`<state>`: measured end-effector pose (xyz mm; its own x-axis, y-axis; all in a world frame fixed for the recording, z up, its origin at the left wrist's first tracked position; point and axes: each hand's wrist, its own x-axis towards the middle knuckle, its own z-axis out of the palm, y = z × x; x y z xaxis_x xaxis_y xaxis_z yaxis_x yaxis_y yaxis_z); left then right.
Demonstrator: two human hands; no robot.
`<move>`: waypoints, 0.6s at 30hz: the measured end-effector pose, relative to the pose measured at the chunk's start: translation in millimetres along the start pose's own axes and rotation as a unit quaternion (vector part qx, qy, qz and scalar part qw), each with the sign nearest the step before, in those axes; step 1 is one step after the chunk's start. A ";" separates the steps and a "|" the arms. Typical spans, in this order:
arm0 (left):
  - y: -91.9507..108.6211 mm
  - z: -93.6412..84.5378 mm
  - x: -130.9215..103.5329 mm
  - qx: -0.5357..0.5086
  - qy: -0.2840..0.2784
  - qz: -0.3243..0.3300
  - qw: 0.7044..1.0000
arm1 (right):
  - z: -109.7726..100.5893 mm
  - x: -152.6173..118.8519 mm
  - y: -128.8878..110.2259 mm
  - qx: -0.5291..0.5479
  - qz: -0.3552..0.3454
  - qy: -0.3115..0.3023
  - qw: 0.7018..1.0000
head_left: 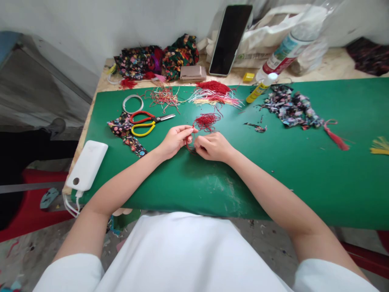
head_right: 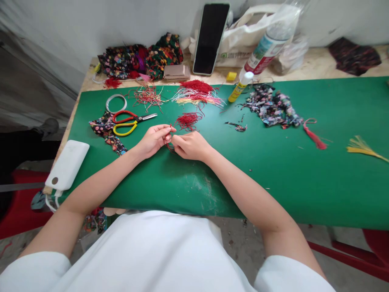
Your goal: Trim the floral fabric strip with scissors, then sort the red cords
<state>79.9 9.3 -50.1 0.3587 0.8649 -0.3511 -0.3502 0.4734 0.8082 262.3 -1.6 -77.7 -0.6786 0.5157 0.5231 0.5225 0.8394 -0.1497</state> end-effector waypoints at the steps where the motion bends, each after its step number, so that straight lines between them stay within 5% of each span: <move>1: 0.0 -0.3 0.0 0.000 -0.001 0.000 1.000 | -0.2 -0.6 0.4 0.014 0.013 0.000 1.000; 12: -0.4 0.4 0.1 0.012 0.009 -0.003 1.000 | 2.8 1.3 4.1 0.136 0.226 0.086 0.961; 18: 0.7 1.4 -1.5 0.044 -0.017 -0.010 0.999 | 1.2 2.4 7.5 0.171 0.231 0.076 0.955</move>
<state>80.4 8.0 -48.3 0.3952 0.8484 -0.3520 -0.2660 0.4725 0.8402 263.9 6.1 -78.5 -0.3198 0.8355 0.4468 0.5311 0.5486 -0.6457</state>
